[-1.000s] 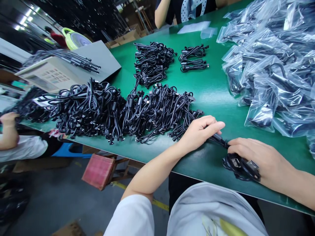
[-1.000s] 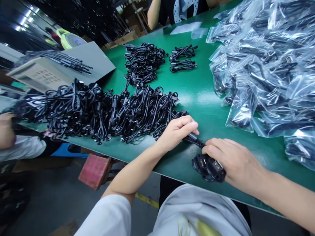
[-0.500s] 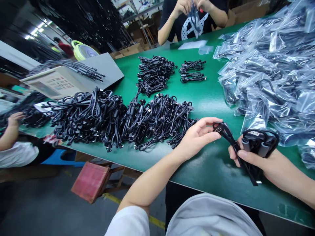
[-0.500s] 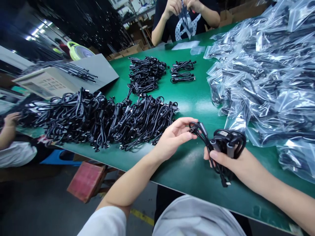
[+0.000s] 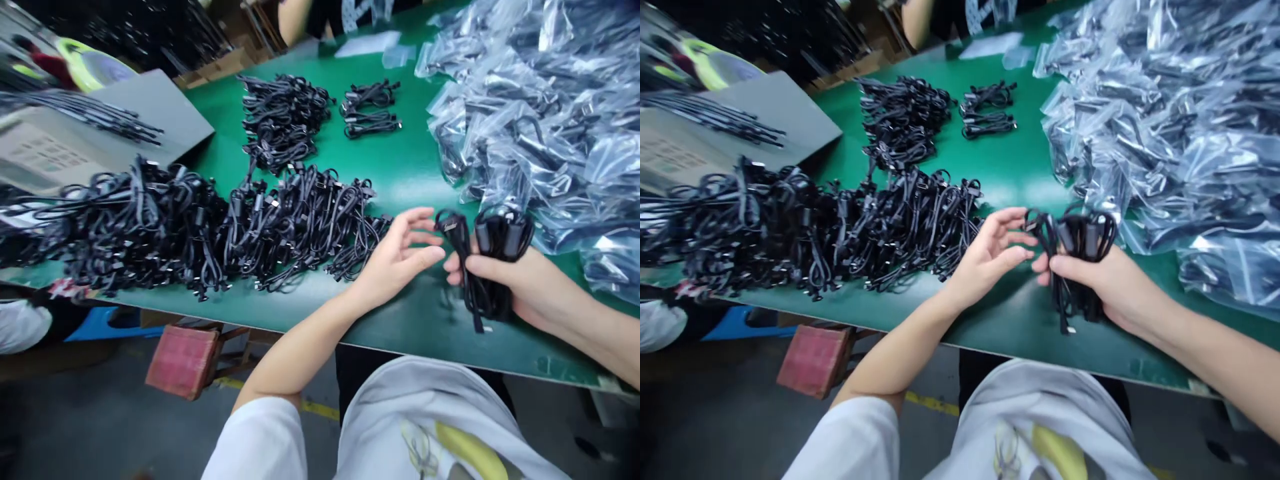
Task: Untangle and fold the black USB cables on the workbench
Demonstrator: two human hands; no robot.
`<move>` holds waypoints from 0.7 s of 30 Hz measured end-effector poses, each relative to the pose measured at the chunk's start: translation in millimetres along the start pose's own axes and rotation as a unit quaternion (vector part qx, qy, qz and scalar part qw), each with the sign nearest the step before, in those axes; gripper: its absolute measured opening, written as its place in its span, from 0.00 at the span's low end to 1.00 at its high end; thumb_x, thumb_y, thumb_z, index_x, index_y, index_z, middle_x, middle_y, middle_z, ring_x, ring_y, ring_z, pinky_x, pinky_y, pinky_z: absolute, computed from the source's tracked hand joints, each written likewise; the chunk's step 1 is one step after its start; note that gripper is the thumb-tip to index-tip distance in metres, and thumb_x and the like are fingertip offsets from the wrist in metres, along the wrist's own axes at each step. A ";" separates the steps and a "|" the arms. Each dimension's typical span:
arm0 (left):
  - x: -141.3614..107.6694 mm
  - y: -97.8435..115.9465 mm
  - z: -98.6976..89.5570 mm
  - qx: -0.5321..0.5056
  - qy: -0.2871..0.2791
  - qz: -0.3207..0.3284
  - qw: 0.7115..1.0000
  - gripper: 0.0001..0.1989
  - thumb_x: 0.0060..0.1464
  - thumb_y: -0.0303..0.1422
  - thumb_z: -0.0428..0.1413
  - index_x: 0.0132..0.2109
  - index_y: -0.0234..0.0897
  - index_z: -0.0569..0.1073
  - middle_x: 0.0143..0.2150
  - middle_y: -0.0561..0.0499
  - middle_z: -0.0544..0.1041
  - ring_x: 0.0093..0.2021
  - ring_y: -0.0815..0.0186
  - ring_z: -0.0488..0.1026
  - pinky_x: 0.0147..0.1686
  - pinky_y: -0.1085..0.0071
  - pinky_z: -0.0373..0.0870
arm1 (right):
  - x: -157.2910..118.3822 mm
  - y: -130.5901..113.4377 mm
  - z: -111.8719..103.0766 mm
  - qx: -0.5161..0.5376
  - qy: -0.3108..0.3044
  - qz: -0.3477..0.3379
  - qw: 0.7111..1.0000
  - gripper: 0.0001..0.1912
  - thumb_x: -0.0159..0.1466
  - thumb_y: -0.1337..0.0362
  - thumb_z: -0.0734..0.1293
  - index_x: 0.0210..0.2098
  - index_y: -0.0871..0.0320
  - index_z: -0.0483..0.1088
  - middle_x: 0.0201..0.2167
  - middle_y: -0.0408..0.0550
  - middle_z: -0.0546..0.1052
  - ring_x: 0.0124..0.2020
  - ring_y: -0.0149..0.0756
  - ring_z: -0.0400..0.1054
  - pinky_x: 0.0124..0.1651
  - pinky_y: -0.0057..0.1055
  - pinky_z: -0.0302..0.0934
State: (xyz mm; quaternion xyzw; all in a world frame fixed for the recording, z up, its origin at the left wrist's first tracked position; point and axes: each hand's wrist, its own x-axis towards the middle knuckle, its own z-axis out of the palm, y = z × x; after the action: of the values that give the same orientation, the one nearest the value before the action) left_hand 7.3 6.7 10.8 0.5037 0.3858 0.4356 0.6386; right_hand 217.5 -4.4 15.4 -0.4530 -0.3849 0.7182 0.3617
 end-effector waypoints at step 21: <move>-15.9 -10.6 22.6 0.160 -0.202 -0.104 0.961 0.15 0.60 0.44 0.60 0.39 0.36 0.70 0.34 0.53 0.75 0.33 0.72 0.71 0.37 0.74 0.68 | -2.4 -12.5 2.7 0.050 0.136 -0.157 0.977 0.09 0.55 0.62 0.81 0.31 0.56 0.79 0.32 0.41 0.83 0.31 0.34 0.78 0.36 0.29 0.75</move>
State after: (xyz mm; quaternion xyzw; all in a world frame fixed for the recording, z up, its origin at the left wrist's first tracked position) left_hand 25.1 -16.4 5.7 0.6338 0.3636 0.1891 0.6560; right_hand 217.9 -1.6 28.1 -0.4619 -0.3624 0.6024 0.5407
